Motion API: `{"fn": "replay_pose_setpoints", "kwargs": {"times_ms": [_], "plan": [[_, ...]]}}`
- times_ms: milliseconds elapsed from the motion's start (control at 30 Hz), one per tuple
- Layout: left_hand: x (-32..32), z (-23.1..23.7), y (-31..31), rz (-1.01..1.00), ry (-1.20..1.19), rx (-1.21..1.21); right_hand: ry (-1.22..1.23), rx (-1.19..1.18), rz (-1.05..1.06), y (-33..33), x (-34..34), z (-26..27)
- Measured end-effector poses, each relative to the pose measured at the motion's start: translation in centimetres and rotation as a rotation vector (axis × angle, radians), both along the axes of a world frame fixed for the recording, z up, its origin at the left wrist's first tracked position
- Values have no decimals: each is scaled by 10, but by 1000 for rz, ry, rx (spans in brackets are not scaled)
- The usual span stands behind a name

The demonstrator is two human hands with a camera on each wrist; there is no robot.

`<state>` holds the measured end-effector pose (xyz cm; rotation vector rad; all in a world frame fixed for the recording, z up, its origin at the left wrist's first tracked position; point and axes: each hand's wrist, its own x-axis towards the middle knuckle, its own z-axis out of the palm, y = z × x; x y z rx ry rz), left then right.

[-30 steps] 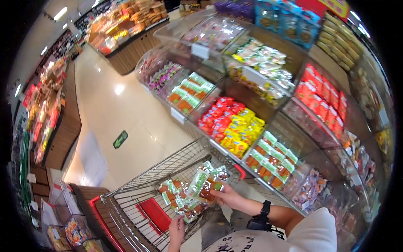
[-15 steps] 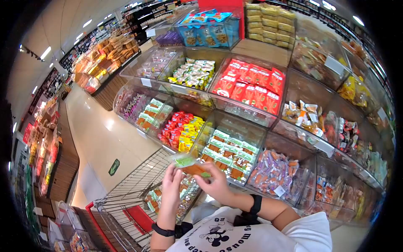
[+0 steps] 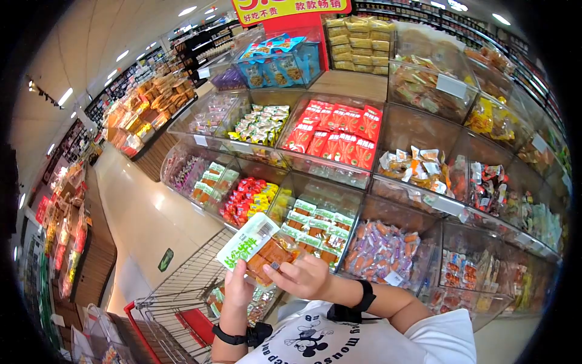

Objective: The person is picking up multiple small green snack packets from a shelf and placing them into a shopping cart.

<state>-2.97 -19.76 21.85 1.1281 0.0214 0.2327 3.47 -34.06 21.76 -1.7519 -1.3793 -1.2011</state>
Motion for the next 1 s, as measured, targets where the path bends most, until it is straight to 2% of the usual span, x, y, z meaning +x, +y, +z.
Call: {"fn": "replay_pose_setpoints", "kwargs": {"times_ms": [167, 267, 300, 400, 433, 533, 567, 600, 667, 700, 733, 800, 867, 933, 967, 1000], "plan": [[0, -14, -1, -78, -24, 7, 63, 12, -1, -5, 6, -12], [20, -22, 1, -295, -239, -262, 381, 174, 134, 8, 19, -36], [33, -13, -3, -258, -299, -208, 505, 254, 195, 14, 22, -38], [46, -31, 4, 61, 24, 74, 935, 289, 344, 22, 33, -54], [53, -45, 7, 110, 81, 49, 1228, 278, 357, 23, 33, -59], [81, -93, 26, 119, 195, 107, 1321, 147, 111, 18, 52, -91], [94, -111, 29, 122, 222, 91, 1562, 181, 63, 15, 61, -113], [103, -123, 29, 42, 298, 164, 1622, 453, 225, 14, 71, -131], [125, -147, 28, -133, 438, 310, 1755, 403, 227, -6, 93, -165], [138, -179, 29, -222, 393, 376, 1681, 439, 139, -10, 99, -191], [151, -195, 23, -234, 383, 552, 1658, 292, -49, -19, 103, -194], [178, -219, 13, -353, 393, 754, 1593, -25, -401, -31, 112, -197], [200, -282, 11, -440, 372, 868, 1450, -237, -550, -32, 118, -204], [209, -285, -3, -501, 465, 1069, 1211, -462, -650, -27, 121, -211], [213, -302, -4, -636, 495, 883, 1155, -534, -761, -20, 120, -213], [216, -345, -3, -718, 453, 847, 1098, -678, -787, -14, 120, -212]]}}
